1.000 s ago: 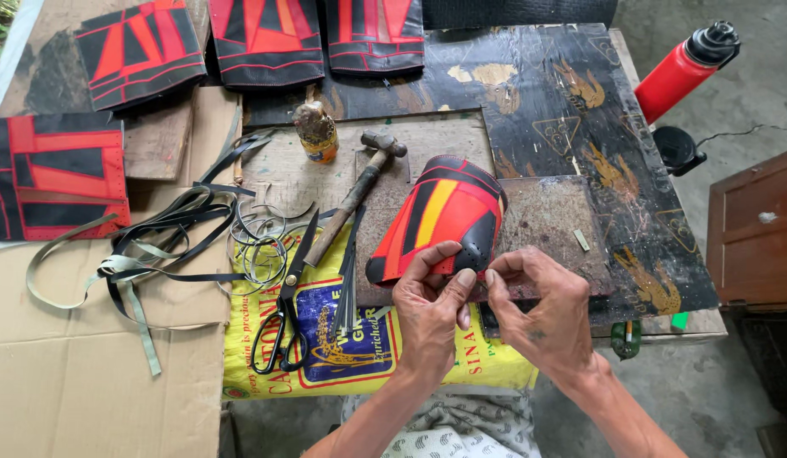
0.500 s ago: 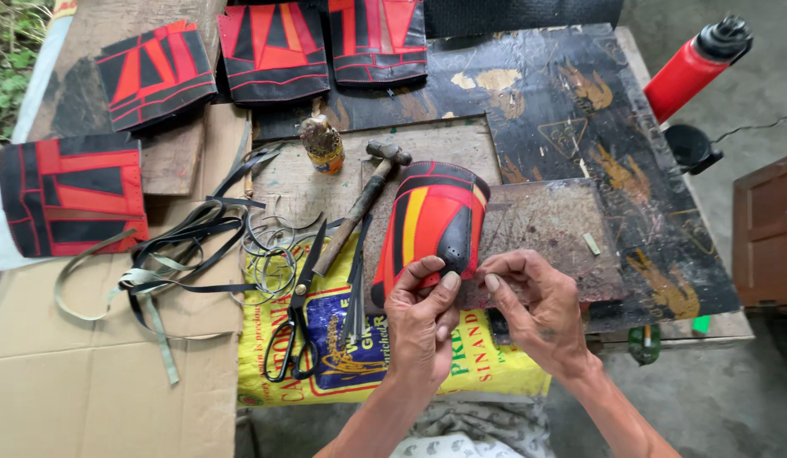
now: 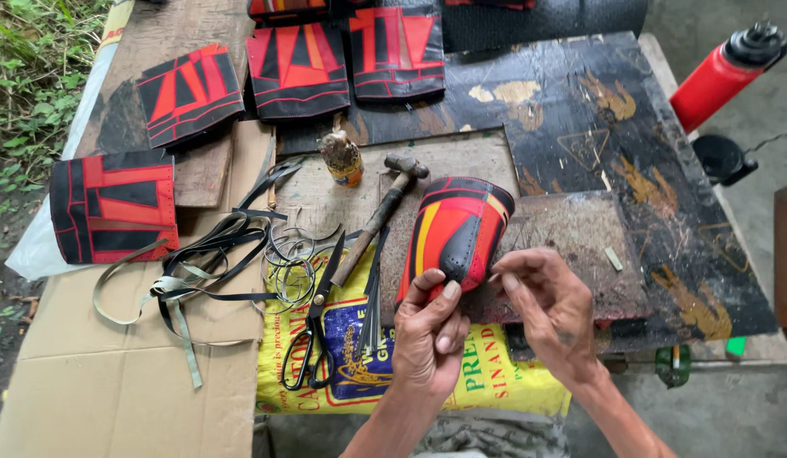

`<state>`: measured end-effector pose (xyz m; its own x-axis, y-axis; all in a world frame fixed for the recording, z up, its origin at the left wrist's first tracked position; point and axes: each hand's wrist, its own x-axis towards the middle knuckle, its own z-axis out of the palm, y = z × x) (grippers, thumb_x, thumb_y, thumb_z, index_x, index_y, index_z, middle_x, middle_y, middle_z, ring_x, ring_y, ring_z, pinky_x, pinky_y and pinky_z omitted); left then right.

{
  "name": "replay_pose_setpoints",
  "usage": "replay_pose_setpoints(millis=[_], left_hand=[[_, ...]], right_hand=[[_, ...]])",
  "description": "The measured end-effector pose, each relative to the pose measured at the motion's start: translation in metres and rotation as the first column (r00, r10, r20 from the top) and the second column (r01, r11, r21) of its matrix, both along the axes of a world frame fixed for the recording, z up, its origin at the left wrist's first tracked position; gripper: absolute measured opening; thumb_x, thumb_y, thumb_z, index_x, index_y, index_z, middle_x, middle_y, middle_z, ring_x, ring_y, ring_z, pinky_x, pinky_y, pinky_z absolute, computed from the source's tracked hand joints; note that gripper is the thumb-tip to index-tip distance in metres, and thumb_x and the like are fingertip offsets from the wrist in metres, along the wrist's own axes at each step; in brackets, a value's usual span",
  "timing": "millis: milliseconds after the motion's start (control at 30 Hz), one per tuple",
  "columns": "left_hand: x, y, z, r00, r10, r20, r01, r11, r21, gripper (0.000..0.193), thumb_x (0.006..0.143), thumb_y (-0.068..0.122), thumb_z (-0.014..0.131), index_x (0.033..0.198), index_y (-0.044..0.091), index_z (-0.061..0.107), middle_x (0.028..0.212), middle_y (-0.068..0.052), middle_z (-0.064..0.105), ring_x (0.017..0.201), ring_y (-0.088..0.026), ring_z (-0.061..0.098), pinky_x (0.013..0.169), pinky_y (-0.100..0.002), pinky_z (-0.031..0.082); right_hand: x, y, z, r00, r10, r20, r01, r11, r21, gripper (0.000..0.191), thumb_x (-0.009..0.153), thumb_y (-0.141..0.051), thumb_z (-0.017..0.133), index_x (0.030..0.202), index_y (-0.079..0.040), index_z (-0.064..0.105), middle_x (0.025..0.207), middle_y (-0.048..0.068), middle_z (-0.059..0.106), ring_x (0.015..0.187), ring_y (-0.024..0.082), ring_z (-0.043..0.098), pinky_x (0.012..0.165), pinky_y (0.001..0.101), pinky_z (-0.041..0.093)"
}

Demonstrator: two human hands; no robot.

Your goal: The person folds and presses the edges of a red and black leather pouch on a work table, uses a hammer to set it, trims with scissors, then turns the pouch right-side out and works the seams and interior by hand, finishing with the zipper opening.

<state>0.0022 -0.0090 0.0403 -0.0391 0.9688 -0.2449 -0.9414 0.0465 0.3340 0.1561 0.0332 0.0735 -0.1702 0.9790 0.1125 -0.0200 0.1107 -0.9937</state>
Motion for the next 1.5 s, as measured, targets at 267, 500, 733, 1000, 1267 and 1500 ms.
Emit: replay_pose_setpoints(millis=[267, 500, 733, 1000, 1267, 1500], left_hand=[[0.009, 0.001, 0.036, 0.945, -0.098, 0.312, 0.100, 0.995, 0.010, 0.040, 0.096, 0.020, 0.053, 0.129, 0.001, 0.063, 0.117, -0.011, 0.073, 0.049, -0.015, 0.045, 0.051, -0.030, 0.040], [0.013, 0.010, 0.043, 0.932, -0.096, 0.348, 0.095, 0.995, 0.022, 0.041, 0.097, 0.018, 0.056, 0.133, -0.001, 0.060, 0.117, -0.009, 0.068, 0.059, -0.017, 0.046, 0.054, -0.033, 0.040], [0.029, 0.014, 0.052, 0.915, -0.112, 0.387, 0.071, 0.990, 0.120, 0.051, 0.092, 0.011, 0.059, 0.143, 0.006, 0.053, 0.131, -0.015, 0.063, 0.112, -0.031, 0.066, 0.081, -0.041, 0.060], [0.010, -0.049, 0.086, 0.889, -0.445, 0.109, 0.416, 0.884, 0.214, 0.068, 0.090, 0.002, 0.059, 0.157, 0.007, 0.047, 0.138, -0.023, 0.058, 0.123, -0.039, 0.056, 0.108, -0.045, 0.048], [-0.076, 0.054, 0.082, -0.189, 0.596, -0.780, 0.588, 0.705, 0.396, 0.084, 0.076, 0.023, 0.084, 0.146, -0.001, 0.045, 0.152, -0.020, 0.046, 0.148, -0.043, 0.036, 0.124, -0.053, 0.024], [-0.070, 0.070, 0.071, -0.182, 0.489, -0.853, 0.667, 0.699, 0.258, 0.072, 0.076, 0.026, 0.088, 0.140, 0.012, 0.057, 0.147, -0.008, 0.058, 0.147, -0.034, 0.045, 0.126, -0.050, 0.030]], right_hand=[[-0.008, -0.004, -0.006, 0.930, -0.029, 0.366, -0.124, 0.913, 0.388, 0.109, 0.063, -0.004, 0.077, 0.158, -0.005, 0.024, 0.159, 0.022, 0.025, 0.150, 0.037, 0.031, 0.116, 0.0466, 0.040], [-0.010, 0.015, 0.000, 0.878, -0.098, 0.468, -0.180, 0.840, 0.513, 0.120, 0.058, -0.014, 0.081, 0.159, -0.002, 0.018, 0.159, 0.025, 0.028, 0.149, 0.042, 0.029, 0.120, 0.0532, 0.030], [-0.008, 0.018, -0.018, 0.754, -0.288, 0.591, -0.161, 0.791, 0.590, 0.086, 0.080, -0.009, 0.068, 0.155, 0.004, 0.027, 0.152, 0.032, 0.048, 0.134, 0.044, 0.056, 0.108, 0.0403, 0.050], [-0.003, 0.030, -0.013, 0.790, -0.237, 0.566, -0.114, 0.850, 0.514, 0.071, 0.080, 0.006, 0.061, 0.148, 0.010, 0.042, 0.133, 0.032, 0.059, 0.110, 0.042, 0.067, 0.089, 0.0432, 0.056], [0.011, 0.039, 0.003, 0.785, -0.227, 0.577, -0.331, 0.634, 0.699, 0.067, 0.074, 0.009, 0.065, 0.140, 0.000, 0.057, 0.129, 0.023, 0.067, 0.114, 0.037, 0.069, 0.091, 0.0404, 0.059], [0.004, 0.021, -0.017, 0.604, -0.554, 0.573, 0.163, 0.790, 0.591, 0.050, 0.079, -0.011, 0.088, 0.121, -0.007, 0.061, 0.088, 0.012, 0.067, 0.069, 0.021, 0.064, 0.065, 0.0358, 0.052]])
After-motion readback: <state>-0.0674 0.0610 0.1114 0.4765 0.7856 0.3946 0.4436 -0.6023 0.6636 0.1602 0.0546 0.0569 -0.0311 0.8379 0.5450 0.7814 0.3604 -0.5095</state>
